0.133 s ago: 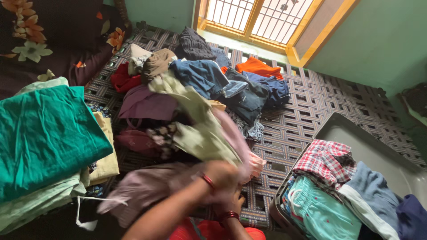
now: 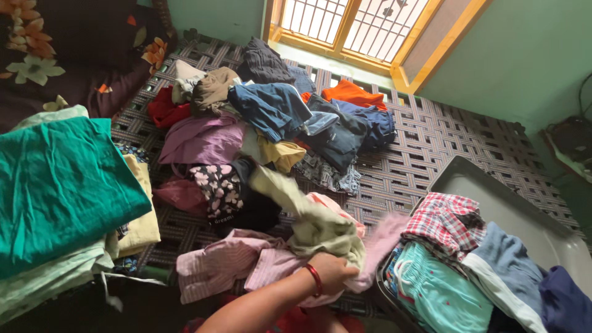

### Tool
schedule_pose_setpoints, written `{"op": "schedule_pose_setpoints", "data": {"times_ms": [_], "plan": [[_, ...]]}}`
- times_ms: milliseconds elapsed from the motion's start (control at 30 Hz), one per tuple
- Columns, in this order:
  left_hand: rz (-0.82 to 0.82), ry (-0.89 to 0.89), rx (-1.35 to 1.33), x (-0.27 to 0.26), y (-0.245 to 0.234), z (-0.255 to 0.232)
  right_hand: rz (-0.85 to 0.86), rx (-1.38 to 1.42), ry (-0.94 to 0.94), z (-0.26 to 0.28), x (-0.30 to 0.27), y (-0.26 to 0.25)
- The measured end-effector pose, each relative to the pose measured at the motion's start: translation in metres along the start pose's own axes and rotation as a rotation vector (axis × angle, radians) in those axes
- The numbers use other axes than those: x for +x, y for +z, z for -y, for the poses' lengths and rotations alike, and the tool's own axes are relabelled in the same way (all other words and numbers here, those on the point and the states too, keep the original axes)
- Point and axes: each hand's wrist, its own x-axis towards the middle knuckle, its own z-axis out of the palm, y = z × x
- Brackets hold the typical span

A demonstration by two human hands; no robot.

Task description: The person folds various garments including pink pants, a black floral top, a light green t-shirt, and a striped shirt. They smooth and fold each item by hand, then place the folded clothes into an open suitcase on the floor.

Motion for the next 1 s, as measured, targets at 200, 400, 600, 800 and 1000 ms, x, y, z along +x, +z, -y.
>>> {"op": "schedule_pose_setpoints", "data": {"times_ms": [200, 400, 600, 800, 1000], "plan": [[-0.335, -0.259, 0.059, 0.012, -0.048, 0.052, 0.215, -0.5, -0.728, -0.011, -0.013, -0.055], [-0.883, -0.731, 0.038, -0.01, -0.154, 0.118, 0.253, -0.622, -1.127, -0.033, -0.015, -0.065], [-0.611, -1.305, 0.506, -0.097, -0.163, 0.175, 0.194, -0.62, -1.122, -0.04, -0.007, -0.048], [-0.489, -0.791, 0.56, -0.083, -0.074, 0.117, 0.209, -0.679, -1.097, -0.044, -0.004, -0.04], [-0.33, -0.218, 0.374, -0.058, 0.019, -0.001, -0.078, -0.263, -1.034, -0.081, 0.017, 0.029]]}}
